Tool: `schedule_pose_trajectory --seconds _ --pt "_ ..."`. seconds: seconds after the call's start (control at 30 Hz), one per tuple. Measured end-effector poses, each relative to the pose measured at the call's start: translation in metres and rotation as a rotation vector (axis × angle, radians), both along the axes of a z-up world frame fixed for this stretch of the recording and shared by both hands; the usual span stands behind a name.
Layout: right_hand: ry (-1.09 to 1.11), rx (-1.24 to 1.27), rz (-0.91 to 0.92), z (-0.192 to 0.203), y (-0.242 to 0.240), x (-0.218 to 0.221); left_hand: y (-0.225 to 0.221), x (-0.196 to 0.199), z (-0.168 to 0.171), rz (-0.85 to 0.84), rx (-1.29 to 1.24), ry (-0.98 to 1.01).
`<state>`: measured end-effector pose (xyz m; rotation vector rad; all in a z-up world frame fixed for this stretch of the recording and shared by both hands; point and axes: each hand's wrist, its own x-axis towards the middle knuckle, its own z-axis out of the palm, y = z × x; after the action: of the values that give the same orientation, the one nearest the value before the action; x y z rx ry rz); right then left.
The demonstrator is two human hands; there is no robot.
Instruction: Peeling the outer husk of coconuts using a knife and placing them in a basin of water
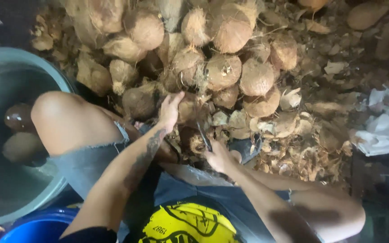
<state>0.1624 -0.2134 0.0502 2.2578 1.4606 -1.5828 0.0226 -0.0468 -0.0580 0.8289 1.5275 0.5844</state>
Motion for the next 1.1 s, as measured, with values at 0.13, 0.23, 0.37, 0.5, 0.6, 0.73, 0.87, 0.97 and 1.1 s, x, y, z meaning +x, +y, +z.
schedule_pose_trajectory --seconds 0.13,0.23,0.37,0.5,0.6,0.73,0.87,0.97,1.1 --pt "0.130 0.366 -0.212 -0.011 -0.021 -0.004 -0.006 -0.004 -0.033 0.042 0.015 -0.032" --pt "0.149 0.783 -0.161 0.012 -0.033 -0.008 0.000 0.001 -0.038 0.056 0.040 -0.025" --pt "0.051 1.377 0.179 -0.057 -0.021 0.021 -0.003 0.000 -0.042 0.035 -0.007 0.003" --pt "-0.021 0.053 -0.180 -0.045 -0.011 0.018 -0.005 0.008 0.008 -0.013 0.018 -0.034" --pt "0.127 0.054 -0.391 -0.049 -0.010 0.009 -0.002 -0.004 -0.007 -0.048 -0.003 -0.021" --pt "0.472 0.030 -0.750 -0.025 0.002 0.014 0.006 -0.002 -0.037 0.002 0.064 -0.112" --pt "0.441 -0.019 -0.682 0.006 0.009 0.018 0.004 -0.010 -0.044 0.062 0.124 -0.233" --pt "0.371 -0.033 -0.624 -0.023 0.002 0.026 -0.007 -0.004 0.030 0.069 0.203 -0.357" --pt "0.127 -0.213 -0.479 -0.028 0.004 0.022 0.002 -0.009 -0.011 -0.033 0.309 -0.387"
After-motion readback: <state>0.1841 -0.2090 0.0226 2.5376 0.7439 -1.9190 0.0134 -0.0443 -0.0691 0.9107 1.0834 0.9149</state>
